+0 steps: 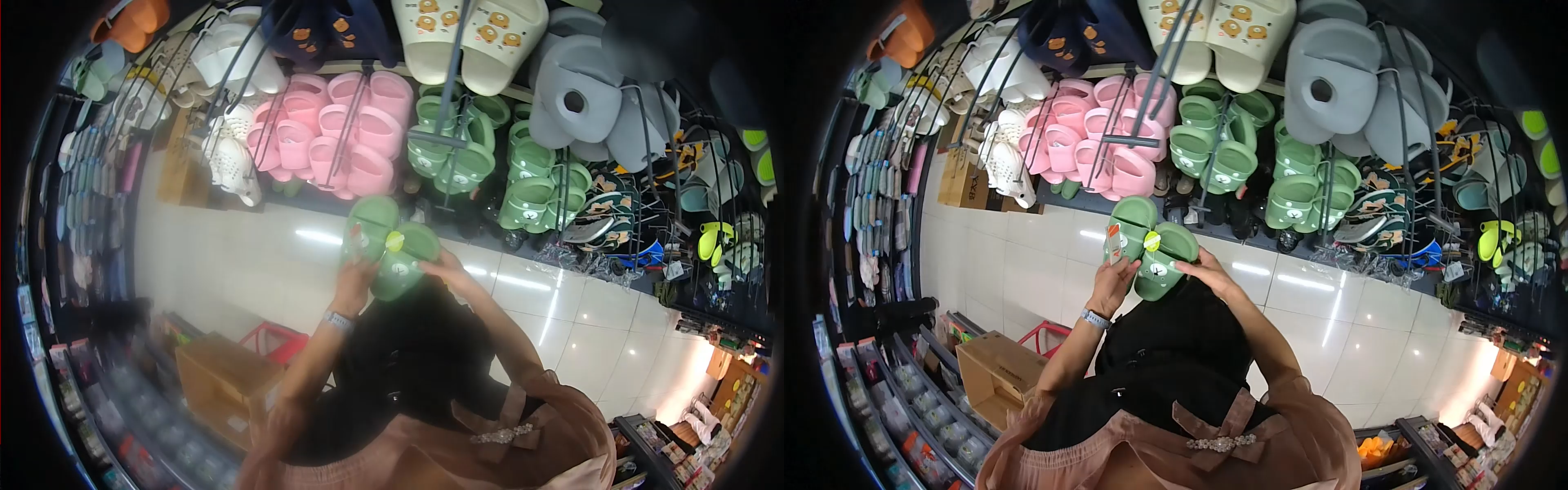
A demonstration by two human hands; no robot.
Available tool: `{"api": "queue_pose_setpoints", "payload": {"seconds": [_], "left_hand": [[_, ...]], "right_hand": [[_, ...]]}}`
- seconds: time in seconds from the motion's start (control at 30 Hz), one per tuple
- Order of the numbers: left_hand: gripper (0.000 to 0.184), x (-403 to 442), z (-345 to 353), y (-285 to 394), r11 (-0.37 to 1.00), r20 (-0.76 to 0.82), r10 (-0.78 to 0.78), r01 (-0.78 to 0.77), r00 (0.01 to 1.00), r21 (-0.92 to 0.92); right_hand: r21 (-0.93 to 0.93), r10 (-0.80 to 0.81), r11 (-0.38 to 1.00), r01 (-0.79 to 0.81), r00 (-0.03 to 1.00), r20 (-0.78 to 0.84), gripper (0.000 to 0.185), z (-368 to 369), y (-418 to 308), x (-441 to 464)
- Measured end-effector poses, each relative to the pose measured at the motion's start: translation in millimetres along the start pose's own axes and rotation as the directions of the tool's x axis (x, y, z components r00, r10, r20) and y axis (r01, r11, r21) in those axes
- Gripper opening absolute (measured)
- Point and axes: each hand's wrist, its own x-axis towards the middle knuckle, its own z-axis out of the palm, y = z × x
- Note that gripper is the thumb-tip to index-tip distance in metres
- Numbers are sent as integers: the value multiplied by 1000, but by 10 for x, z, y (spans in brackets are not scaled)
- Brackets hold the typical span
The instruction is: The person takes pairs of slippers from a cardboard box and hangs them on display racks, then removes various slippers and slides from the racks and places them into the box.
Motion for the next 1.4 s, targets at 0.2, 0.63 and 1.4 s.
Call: {"api": "queue_pose_setpoints", "payload": {"seconds": [0.2,0.63,1.4], "left_hand": [[30,67,292,-4,992,159,-79,61,984,114],[15,195,822,-185,655,130,-464,438,876,-616],[19,1189,1408,-42,827,32,-306,282,952,-486]], "right_hand": [[36,27,999,-19,968,-251,41,-285,117,-39],[-56,-154,988,146,836,-526,22,-727,-41,-116],[10,-155,972,236,671,-725,18,-1072,-514,645]]}}
